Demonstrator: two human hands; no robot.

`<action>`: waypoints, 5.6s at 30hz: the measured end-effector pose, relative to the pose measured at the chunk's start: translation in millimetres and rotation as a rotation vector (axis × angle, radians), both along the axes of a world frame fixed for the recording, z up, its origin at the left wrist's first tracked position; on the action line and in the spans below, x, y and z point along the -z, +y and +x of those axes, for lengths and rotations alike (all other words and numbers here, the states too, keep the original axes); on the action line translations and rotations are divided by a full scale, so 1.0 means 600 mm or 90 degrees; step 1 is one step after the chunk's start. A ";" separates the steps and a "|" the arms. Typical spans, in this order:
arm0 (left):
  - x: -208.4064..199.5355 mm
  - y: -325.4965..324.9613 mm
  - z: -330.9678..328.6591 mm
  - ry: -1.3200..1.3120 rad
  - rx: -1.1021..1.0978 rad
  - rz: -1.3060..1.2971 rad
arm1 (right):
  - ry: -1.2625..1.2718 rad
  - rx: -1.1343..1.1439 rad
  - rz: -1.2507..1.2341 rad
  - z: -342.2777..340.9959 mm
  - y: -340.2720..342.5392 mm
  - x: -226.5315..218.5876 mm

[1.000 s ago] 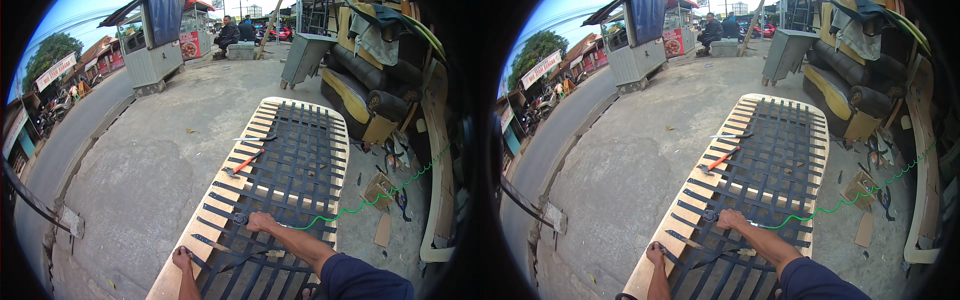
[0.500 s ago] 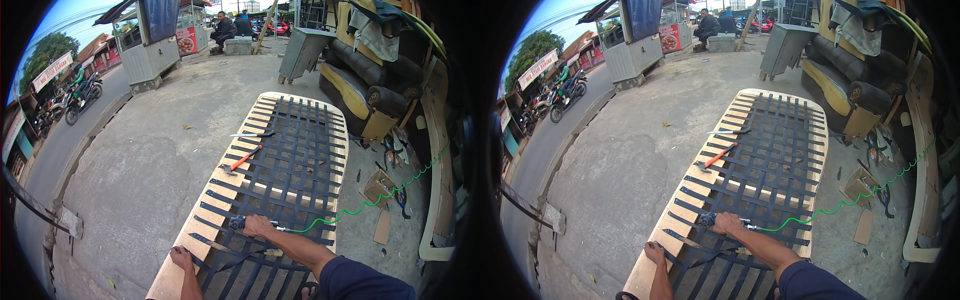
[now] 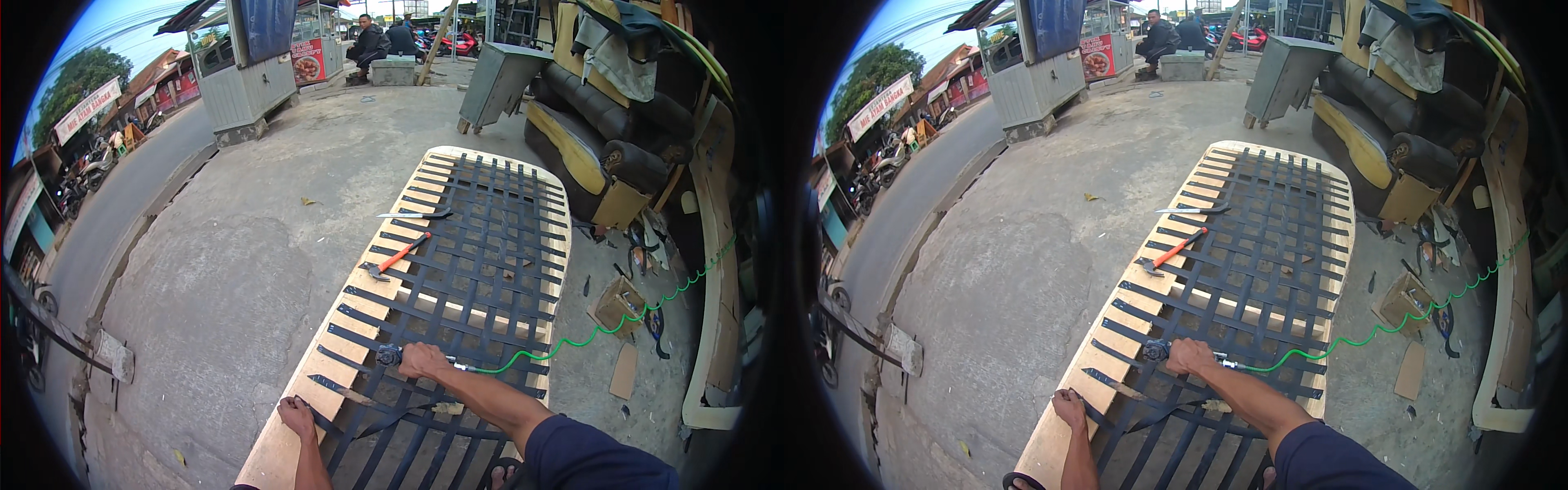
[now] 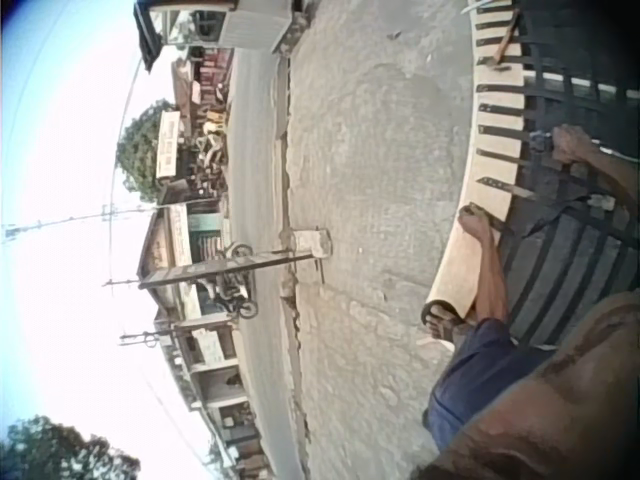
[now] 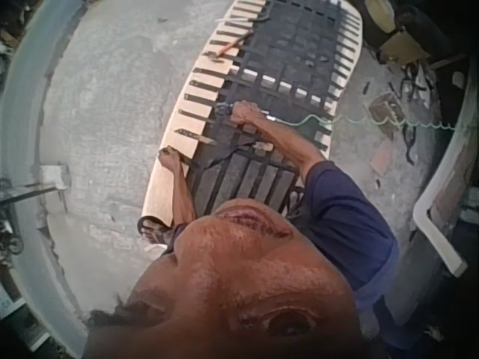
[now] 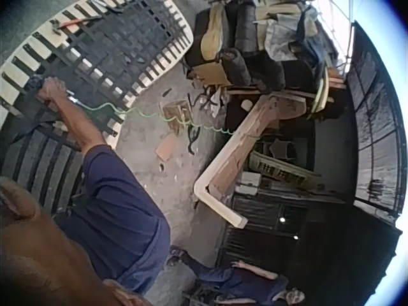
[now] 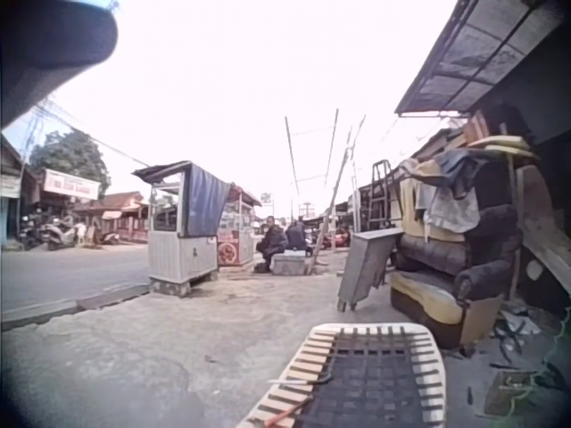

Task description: The person attaches webbing to a wooden furniture frame by hand and using a pneumatic stapler, while another person assists with a hammer.

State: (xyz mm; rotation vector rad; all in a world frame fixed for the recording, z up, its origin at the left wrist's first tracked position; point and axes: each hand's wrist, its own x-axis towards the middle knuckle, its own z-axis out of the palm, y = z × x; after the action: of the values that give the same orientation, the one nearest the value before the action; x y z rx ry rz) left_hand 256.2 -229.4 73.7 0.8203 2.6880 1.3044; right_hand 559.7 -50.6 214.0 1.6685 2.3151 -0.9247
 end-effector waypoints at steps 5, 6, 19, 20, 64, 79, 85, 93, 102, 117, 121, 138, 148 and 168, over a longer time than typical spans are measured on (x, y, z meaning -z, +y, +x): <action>-0.012 0.002 0.005 -0.012 0.006 0.000 | -0.033 -0.008 -0.038 -0.002 0.002 -0.012; -0.014 0.001 0.008 -0.007 0.007 -0.005 | -0.032 -0.004 -0.036 0.000 0.001 -0.012; -0.069 -0.015 0.102 -0.062 -0.002 -0.219 | -0.063 0.015 -0.039 0.012 0.003 0.021; -0.072 -0.029 0.096 -0.027 -0.027 -0.185 | -0.036 0.015 0.003 -0.003 0.003 0.016; 0.024 -0.064 0.181 -0.122 -0.184 -0.098 | -0.021 -0.063 -0.012 -0.007 -0.021 0.015; 0.024 -0.066 0.169 -0.234 -0.187 -0.119 | -0.009 -0.027 -0.013 0.002 -0.013 0.006; 0.019 -0.064 0.173 -0.240 -0.200 -0.119 | -0.010 -0.027 -0.040 0.003 -0.009 -0.002; 0.043 -0.059 0.167 -0.317 -0.239 -0.118 | -0.026 -0.022 -0.051 0.001 0.002 -0.001; 0.058 -0.069 0.172 -0.247 -0.238 -0.068 | -0.042 -0.012 -0.071 -0.005 0.006 -0.008; 0.044 -0.071 0.178 -0.300 -0.226 -0.057 | -0.042 -0.036 -0.007 0.000 -0.033 0.014; 0.054 -0.075 0.184 -0.291 -0.239 -0.052 | -0.040 -0.041 -0.004 -0.003 -0.038 0.024; -0.023 -0.053 0.182 -0.309 -0.263 -0.066 | 0.050 -0.047 -0.122 -0.130 -0.069 -0.005; -0.022 -0.045 0.180 -0.392 -0.286 -0.059 | 0.105 -0.185 -0.173 -0.334 -0.141 0.016; 0.001 -0.053 0.168 -0.403 -0.244 -0.006 | 0.033 -0.235 -0.119 -0.346 -0.145 0.044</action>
State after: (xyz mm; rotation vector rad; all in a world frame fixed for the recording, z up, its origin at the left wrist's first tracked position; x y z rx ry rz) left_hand 357.1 -261.3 72.9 -0.1273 2.3724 1.3183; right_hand 352.2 -137.7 187.8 1.1074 2.3704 -1.0691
